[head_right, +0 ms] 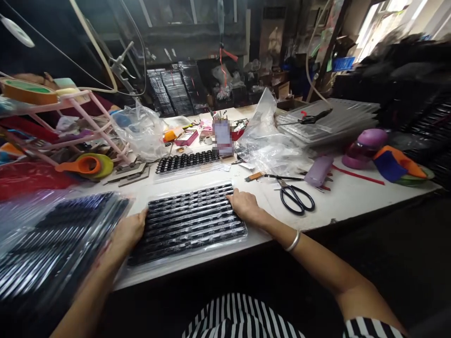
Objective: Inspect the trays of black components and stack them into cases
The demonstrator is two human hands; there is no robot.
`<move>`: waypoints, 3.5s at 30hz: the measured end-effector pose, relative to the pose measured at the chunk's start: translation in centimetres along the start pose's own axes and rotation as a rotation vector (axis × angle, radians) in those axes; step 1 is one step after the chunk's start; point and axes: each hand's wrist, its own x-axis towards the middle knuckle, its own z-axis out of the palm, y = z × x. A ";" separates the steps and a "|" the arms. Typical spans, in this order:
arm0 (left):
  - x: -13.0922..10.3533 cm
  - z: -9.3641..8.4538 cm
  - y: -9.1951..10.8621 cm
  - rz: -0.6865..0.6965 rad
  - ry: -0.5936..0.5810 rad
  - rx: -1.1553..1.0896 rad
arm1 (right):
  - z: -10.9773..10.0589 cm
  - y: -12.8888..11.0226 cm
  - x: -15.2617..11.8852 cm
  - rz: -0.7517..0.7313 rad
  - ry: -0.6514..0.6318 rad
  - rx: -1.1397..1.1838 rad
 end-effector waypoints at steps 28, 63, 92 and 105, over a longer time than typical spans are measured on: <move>-1.6 2.6 7.0 0.552 0.020 -0.006 | -3.4 0.5 8.2 -0.750 -0.107 -0.456; -4.1 0.6 -4.0 0.154 -0.055 -0.791 | 2.2 1.3 -2.4 -0.585 0.017 -0.027; -7.2 2.6 -2.3 0.075 0.002 -0.843 | -1.2 -0.5 -4.3 -0.087 0.019 1.648; -5.2 0.6 -2.5 0.138 0.145 -0.835 | -0.3 2.4 -0.3 -0.010 0.131 1.588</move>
